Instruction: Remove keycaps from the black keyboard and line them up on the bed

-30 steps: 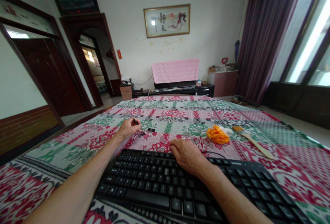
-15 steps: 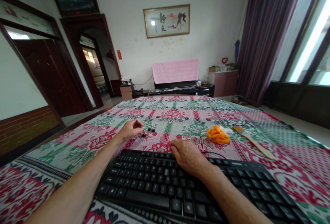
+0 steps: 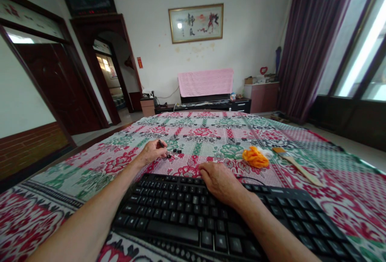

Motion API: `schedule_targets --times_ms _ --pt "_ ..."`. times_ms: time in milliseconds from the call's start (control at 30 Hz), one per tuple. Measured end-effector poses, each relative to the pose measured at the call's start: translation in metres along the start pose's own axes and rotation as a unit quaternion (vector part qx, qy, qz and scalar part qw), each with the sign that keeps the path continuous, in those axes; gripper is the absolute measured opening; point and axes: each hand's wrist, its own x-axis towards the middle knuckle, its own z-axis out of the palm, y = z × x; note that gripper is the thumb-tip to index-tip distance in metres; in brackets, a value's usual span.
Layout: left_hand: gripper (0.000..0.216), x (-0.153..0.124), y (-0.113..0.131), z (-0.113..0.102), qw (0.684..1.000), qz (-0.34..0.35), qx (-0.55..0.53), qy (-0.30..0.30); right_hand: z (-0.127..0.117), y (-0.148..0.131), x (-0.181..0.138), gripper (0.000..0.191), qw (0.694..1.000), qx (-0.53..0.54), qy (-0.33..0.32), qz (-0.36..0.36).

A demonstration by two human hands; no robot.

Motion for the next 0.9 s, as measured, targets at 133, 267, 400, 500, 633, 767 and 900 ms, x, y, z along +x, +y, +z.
schedule_targets --times_ms 133,267,400,500,633,767,900 --pt "0.019 0.001 -0.002 -0.005 1.0 -0.023 -0.004 0.02 -0.001 -0.001 0.0 0.032 1.0 0.001 0.001 0.0" --pt "0.021 -0.003 0.003 -0.01 0.997 -0.029 -0.073 0.012 0.0 0.0 0.0 0.032 1.0 0.001 0.004 0.001" --pt "0.022 -0.01 0.013 -0.013 0.986 -0.041 -0.157 -0.033 0.001 0.001 0.0 0.032 1.0 0.001 0.008 -0.003" --pt "0.02 -0.012 0.018 -0.014 0.985 -0.056 -0.159 -0.048 0.001 0.001 0.0 0.032 1.0 0.0 0.008 -0.004" --pt "0.02 -0.012 0.019 -0.016 0.983 -0.06 -0.162 -0.055 0.0 0.0 0.0 0.032 1.0 0.001 0.005 -0.002" --pt "0.019 -0.011 0.016 -0.015 0.989 -0.05 -0.129 -0.056 -0.001 -0.001 -0.001 0.032 1.0 -0.001 -0.001 0.002" --pt "0.019 -0.008 0.012 -0.011 0.994 -0.036 -0.08 -0.061 0.0 0.0 0.0 0.032 1.0 -0.004 0.004 -0.001"
